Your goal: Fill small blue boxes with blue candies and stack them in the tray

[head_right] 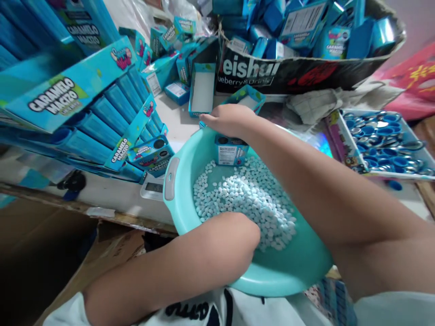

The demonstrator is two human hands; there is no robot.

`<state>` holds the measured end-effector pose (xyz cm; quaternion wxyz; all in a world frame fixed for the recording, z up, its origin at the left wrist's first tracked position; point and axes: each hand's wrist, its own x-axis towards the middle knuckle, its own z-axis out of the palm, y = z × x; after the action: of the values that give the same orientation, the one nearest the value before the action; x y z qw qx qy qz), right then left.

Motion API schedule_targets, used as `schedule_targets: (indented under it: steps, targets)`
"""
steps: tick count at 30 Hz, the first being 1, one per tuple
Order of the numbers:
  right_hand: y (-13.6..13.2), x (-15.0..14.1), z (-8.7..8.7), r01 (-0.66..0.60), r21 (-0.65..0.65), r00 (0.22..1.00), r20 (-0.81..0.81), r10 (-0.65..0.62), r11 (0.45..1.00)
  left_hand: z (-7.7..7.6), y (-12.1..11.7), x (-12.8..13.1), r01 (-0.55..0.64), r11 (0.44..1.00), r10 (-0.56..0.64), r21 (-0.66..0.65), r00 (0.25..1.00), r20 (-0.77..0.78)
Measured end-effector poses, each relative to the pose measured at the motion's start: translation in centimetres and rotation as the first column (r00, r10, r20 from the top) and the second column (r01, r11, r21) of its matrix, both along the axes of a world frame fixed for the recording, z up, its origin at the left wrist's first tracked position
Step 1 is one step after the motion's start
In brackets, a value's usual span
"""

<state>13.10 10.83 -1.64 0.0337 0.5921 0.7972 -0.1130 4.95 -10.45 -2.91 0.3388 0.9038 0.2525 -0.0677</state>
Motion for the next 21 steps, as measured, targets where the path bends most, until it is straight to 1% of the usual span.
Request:
schedule_targets:
  steps: [3,6,9,10,11,12,13,14,15,16,17,18,19,20,21]
  targets:
    - [-0.1,-0.1,0.2,0.010,-0.019,1.000,0.017,-0.009,1.000,0.8,0.4,-0.3,0.063,0.998,-0.065,-0.027,0.996,-0.060]
    - [-0.2,-0.1,0.2,0.003,-0.034,1.000,0.014,-0.003,0.999,1.0,0.4,-0.2,0.057,0.998,-0.059,-0.033,0.997,-0.051]
    - [-0.1,0.0,0.1,-0.008,-0.037,1.000,0.008,0.008,0.999,1.6,0.4,-0.5,0.041,0.999,-0.041,0.000,0.999,-0.032]
    - [0.0,0.0,0.1,-0.013,-0.038,1.000,0.007,0.013,0.999,2.0,0.6,-0.9,0.010,1.000,-0.010,0.021,1.000,-0.014]
    - [0.0,0.0,0.1,-0.016,-0.039,1.000,0.007,0.017,0.999,2.4,0.8,-1.6,-0.056,0.997,0.055,0.054,0.998,0.019]
    - [0.1,0.0,0.1,-0.020,-0.043,1.000,0.007,0.020,0.999,2.9,1.2,-2.7,-0.162,0.982,0.156,0.097,0.985,0.068]
    - [0.2,-0.1,0.0,-0.024,-0.046,1.000,0.009,0.025,0.999,3.4,1.7,-4.0,-0.300,0.942,0.280,0.148,0.950,0.138]
    - [0.2,-0.1,0.0,-0.029,-0.053,0.999,0.014,0.029,0.998,4.0,2.4,-5.6,-0.450,0.871,0.408,0.198,0.886,0.221]
    - [0.3,-0.2,0.0,-0.033,-0.061,0.999,0.018,0.034,0.998,4.5,3.2,-7.3,-0.594,0.768,0.518,0.240,0.796,0.313]
    - [0.4,-0.2,0.1,-0.039,-0.069,0.999,0.019,0.040,0.997,5.0,4.1,-9.1,-0.703,0.653,0.581,0.282,0.704,0.408]
    - [0.4,-0.2,0.1,-0.044,-0.076,0.999,0.018,0.045,0.996,5.3,5.0,-10.9,-0.771,0.550,0.616,0.322,0.635,0.467]
    - [0.5,-0.3,0.1,-0.048,-0.083,0.999,0.015,0.050,0.995,5.5,5.8,-12.5,-0.807,0.470,0.639,0.358,0.590,0.494]
    - [0.5,-0.3,0.1,-0.050,-0.088,0.999,0.010,0.051,0.995,5.6,6.6,-13.8,-0.826,0.413,0.656,0.383,0.562,0.503]
    - [0.5,-0.3,0.2,-0.050,-0.091,0.999,0.003,0.050,0.995,5.5,7.2,-14.8,-0.838,0.382,0.673,0.391,0.542,0.504]
    - [0.5,-0.3,0.2,-0.050,-0.092,0.999,-0.002,0.051,0.994,5.3,7.7,-15.5,-0.848,0.369,0.688,0.381,0.525,0.502]
